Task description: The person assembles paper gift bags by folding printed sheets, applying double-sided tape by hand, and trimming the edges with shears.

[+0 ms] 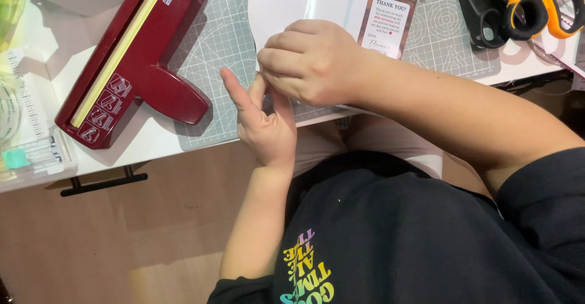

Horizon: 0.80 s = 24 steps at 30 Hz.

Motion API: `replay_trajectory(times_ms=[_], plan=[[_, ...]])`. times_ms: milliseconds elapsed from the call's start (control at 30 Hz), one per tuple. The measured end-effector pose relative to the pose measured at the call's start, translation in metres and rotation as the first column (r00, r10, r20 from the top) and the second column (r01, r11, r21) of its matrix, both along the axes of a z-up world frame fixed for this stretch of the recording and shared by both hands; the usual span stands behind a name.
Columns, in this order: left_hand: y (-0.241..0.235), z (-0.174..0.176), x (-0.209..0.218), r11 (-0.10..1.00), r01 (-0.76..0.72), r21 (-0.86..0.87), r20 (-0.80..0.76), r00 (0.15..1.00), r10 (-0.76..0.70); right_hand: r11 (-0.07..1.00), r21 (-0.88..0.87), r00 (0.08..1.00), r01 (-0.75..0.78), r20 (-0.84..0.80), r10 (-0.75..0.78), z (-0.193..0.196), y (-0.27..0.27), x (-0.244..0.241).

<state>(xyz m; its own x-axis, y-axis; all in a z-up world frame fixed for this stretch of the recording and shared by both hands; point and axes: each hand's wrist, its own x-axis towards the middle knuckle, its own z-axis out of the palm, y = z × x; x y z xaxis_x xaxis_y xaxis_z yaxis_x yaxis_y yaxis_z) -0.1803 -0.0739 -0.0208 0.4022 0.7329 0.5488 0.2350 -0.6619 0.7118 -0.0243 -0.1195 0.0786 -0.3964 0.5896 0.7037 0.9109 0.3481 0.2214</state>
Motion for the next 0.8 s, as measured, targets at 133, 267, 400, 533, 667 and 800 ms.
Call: replay_trajectory(times_ms=[133,267,400,533,667,800], plan=[[0.0,0.003,-0.002,0.999,0.031,-0.017,-0.022,0.999,-0.032,1.0,-0.008,1.0,0.025,-0.016,-0.025,-0.006,0.001,0.001],[-0.001,0.003,0.001,0.998,0.012,-0.067,-0.02,1.0,-0.013,0.998,-0.053,0.996,-0.02,-0.089,0.015,-0.015,0.003,0.006],[-0.001,0.0,0.001,0.998,0.009,-0.056,-0.035,0.999,-0.011,0.989,-0.093,0.973,-0.116,-0.21,0.094,-0.014,0.005,0.009],[-0.002,0.005,0.003,0.994,0.007,-0.111,0.016,1.0,-0.006,0.983,-0.142,0.94,-0.116,-0.337,0.062,-0.02,0.003,0.012],[0.002,0.007,0.007,0.968,0.169,-0.186,0.279,0.954,-0.113,0.97,-0.22,0.932,-0.102,-0.363,0.015,-0.036,-0.004,0.018],[0.002,0.006,0.006,0.969,0.172,-0.178,0.275,0.954,-0.119,0.974,-0.205,0.933,-0.1,-0.359,0.02,-0.031,-0.009,0.014]])
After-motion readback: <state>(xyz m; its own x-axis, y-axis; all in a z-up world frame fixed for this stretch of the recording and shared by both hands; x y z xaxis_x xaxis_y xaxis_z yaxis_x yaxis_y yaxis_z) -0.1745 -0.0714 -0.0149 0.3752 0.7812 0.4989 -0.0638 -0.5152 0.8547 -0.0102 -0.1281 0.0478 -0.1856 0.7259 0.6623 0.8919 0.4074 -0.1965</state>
